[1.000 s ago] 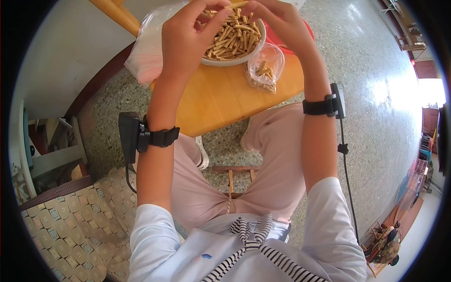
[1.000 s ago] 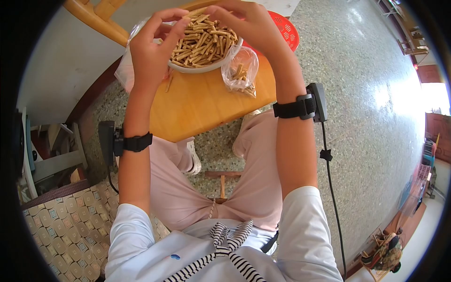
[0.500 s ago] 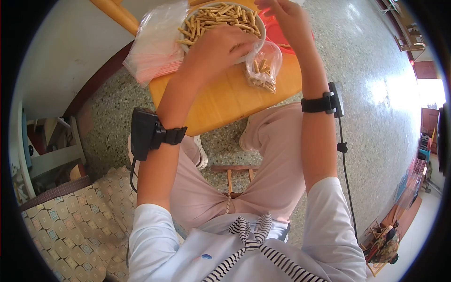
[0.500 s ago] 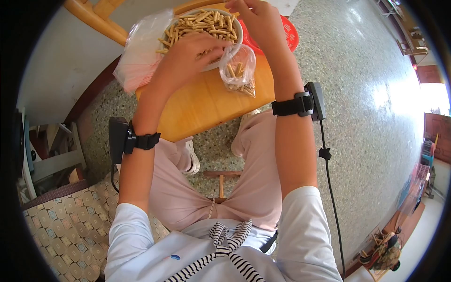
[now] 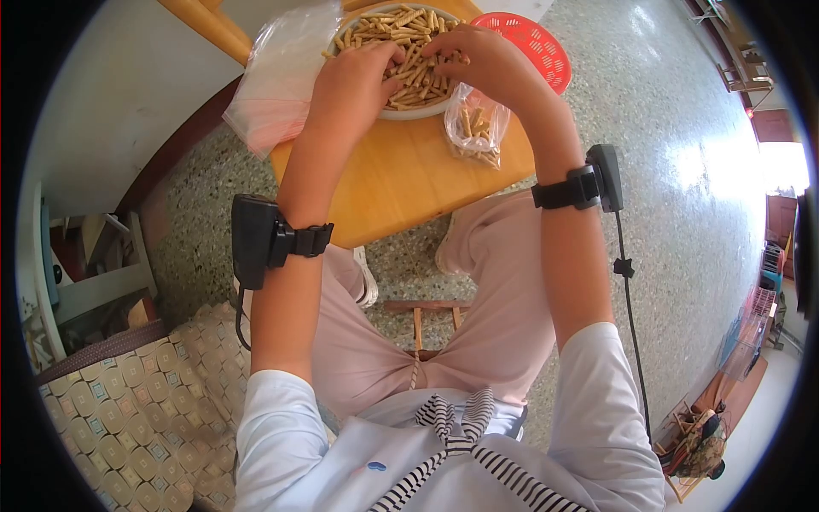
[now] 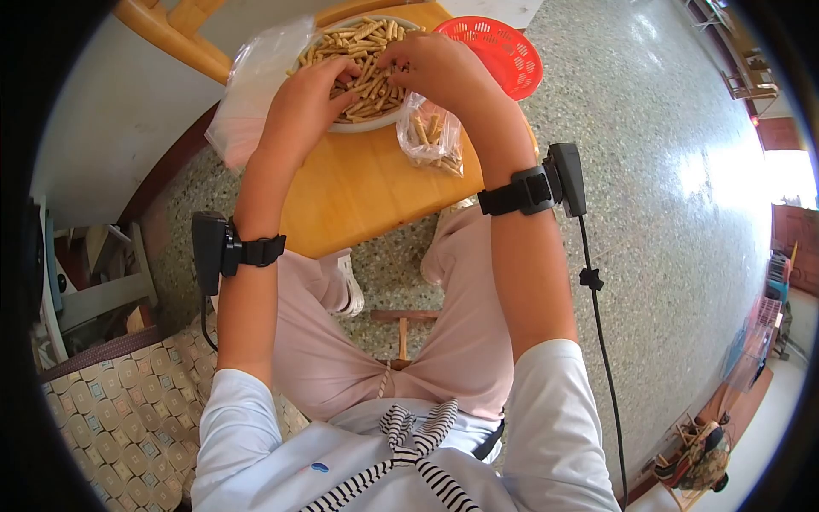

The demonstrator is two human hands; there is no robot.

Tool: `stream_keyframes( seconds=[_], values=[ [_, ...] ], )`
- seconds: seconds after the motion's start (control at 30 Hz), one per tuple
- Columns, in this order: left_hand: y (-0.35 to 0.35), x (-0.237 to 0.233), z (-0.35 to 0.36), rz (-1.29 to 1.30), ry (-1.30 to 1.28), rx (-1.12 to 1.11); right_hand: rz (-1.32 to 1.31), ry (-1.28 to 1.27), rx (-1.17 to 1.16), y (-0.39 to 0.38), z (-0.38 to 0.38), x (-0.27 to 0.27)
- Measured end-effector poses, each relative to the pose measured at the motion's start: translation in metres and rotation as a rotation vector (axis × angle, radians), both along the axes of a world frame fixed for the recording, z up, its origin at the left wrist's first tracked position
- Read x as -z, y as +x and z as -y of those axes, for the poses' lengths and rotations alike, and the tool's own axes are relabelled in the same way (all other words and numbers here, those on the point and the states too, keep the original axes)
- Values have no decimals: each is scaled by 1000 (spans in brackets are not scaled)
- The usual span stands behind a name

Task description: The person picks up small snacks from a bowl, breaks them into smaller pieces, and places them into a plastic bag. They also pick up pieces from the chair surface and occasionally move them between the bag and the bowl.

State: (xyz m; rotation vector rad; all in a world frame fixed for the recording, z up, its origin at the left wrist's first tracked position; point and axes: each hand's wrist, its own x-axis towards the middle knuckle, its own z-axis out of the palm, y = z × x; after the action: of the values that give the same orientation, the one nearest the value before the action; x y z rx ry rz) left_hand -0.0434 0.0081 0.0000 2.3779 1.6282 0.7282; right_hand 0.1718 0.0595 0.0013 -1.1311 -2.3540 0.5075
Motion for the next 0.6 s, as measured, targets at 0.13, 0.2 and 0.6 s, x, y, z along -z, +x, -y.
stream_keyframes(
  seconds=[0.13, 0.2, 0.6],
  values=[
    [1, -3, 0, 55, -82, -24, 8, 9, -25, -1, 0, -3],
    [0, -4, 0, 88, -81, -2, 15, -4, -20, -2, 0, -4],
    [5, -5, 2, 77, -82, -25, -8, -8, 3, -6, 0, -2]
  ],
)
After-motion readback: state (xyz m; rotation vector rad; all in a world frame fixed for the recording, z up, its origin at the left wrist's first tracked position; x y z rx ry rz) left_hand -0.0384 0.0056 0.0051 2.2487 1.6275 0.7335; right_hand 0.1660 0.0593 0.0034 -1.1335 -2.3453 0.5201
